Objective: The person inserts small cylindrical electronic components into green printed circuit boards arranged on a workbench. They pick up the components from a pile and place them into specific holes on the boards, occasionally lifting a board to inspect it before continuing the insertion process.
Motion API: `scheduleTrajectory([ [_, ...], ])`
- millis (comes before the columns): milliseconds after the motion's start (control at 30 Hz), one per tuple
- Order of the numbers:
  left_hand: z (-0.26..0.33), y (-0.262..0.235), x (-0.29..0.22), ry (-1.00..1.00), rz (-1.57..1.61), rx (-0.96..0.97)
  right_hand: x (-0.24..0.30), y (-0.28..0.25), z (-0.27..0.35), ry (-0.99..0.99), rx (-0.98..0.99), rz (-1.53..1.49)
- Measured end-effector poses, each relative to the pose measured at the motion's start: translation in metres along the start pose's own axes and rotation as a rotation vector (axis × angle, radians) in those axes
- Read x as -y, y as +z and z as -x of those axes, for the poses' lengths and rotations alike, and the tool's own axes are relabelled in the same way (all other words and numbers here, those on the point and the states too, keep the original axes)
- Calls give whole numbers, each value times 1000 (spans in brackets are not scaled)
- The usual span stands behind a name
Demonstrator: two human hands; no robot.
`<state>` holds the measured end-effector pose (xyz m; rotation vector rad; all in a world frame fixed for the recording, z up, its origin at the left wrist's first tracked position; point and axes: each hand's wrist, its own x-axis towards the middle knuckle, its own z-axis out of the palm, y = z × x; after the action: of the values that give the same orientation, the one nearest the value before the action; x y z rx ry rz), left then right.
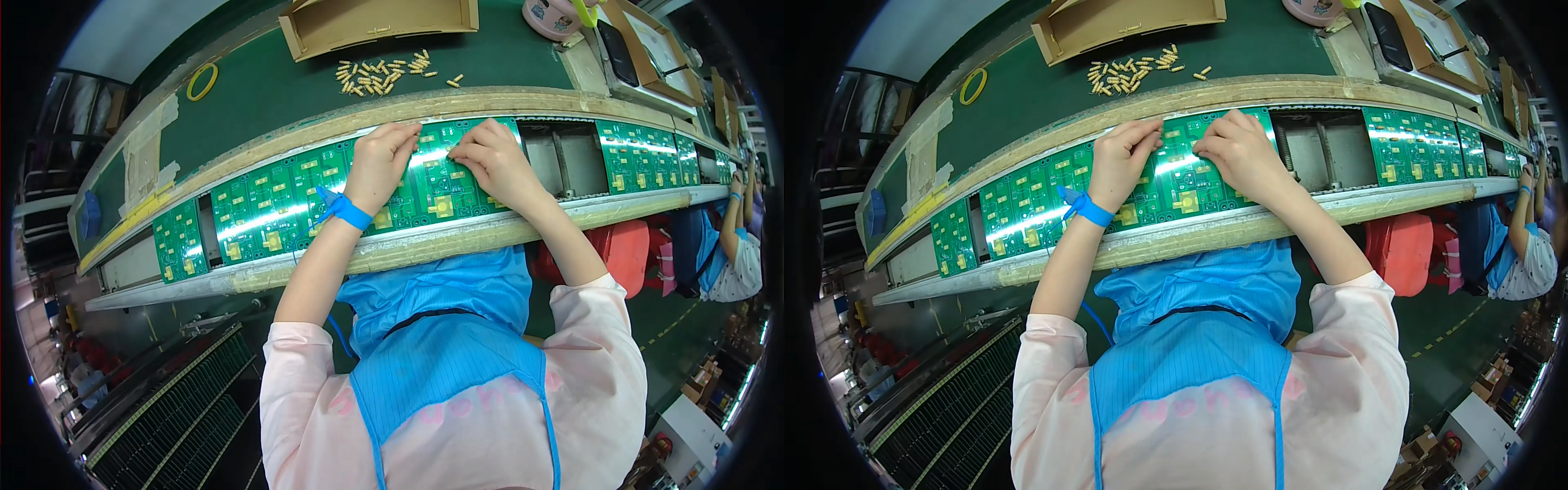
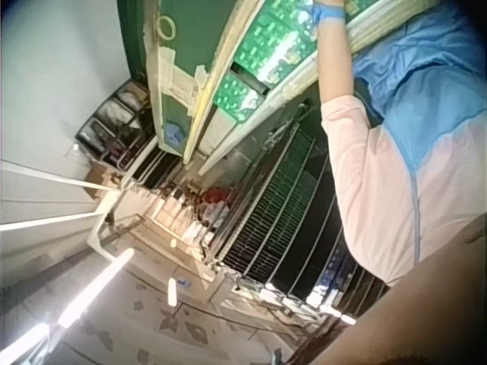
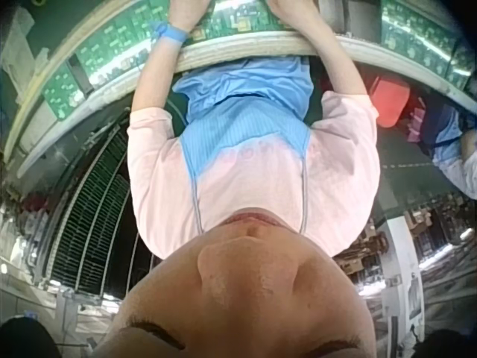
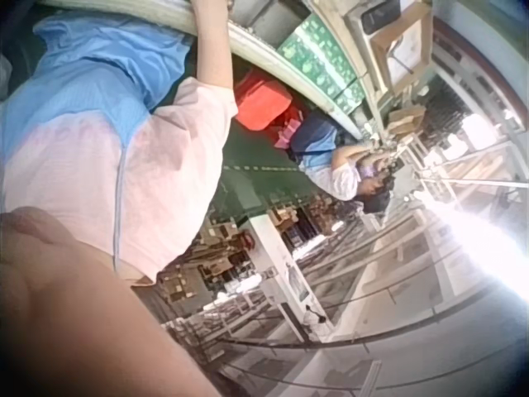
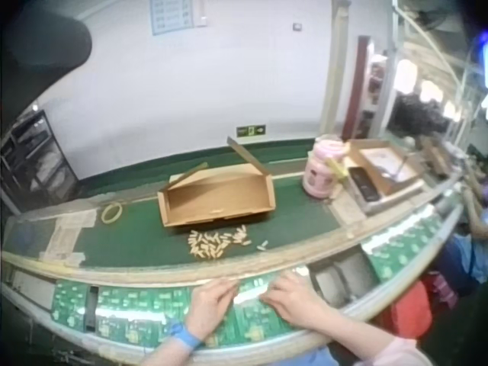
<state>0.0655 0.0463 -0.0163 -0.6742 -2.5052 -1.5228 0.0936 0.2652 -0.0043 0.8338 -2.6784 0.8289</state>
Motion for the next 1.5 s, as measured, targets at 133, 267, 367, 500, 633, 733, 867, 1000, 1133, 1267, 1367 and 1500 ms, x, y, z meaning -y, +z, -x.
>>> scheduleTrajectory([
  [133, -2, -3, -4, 42, -68, 29, 1, 6, 1, -26, -39, 43],
  [267, -4, -5, -6, 102, -114, 63, 2, 5, 0, -34, -58, 47],
  [367, -4, -4, -3, 131, -113, 39, 1, 5, 0, -44, -46, 48],
  [500, -5, -5, -1, 153, -162, 21, 4, 4, 0, -16, -16, 51],
  [633, -4, -6, -1, 75, -130, 60, 10, -5, -7, -15, 106, 132],
  [733, -2, -8, 4, 76, -131, 84, -1, -21, -26, 58, 319, -1],
  [867, -3, -5, 8, 101, -134, 96, -33, -33, -64, 345, 265, -294],
  [1000, -5, -3, 6, 95, -135, 88, -49, -19, -83, 332, -32, -52],
  [1133, -5, -1, 5, 97, -138, 80, -54, 0, -75, 258, -125, 67],
  [1267, -4, -1, 5, 110, -136, 89, -54, 4, -70, 262, -162, 57],
  [1367, -5, 0, 4, 155, -160, 98, -56, 6, -69, 250, -185, 48],
  [1500, -5, 4, -7, 172, -296, 104, -59, 10, -67, 194, -236, 80],
])
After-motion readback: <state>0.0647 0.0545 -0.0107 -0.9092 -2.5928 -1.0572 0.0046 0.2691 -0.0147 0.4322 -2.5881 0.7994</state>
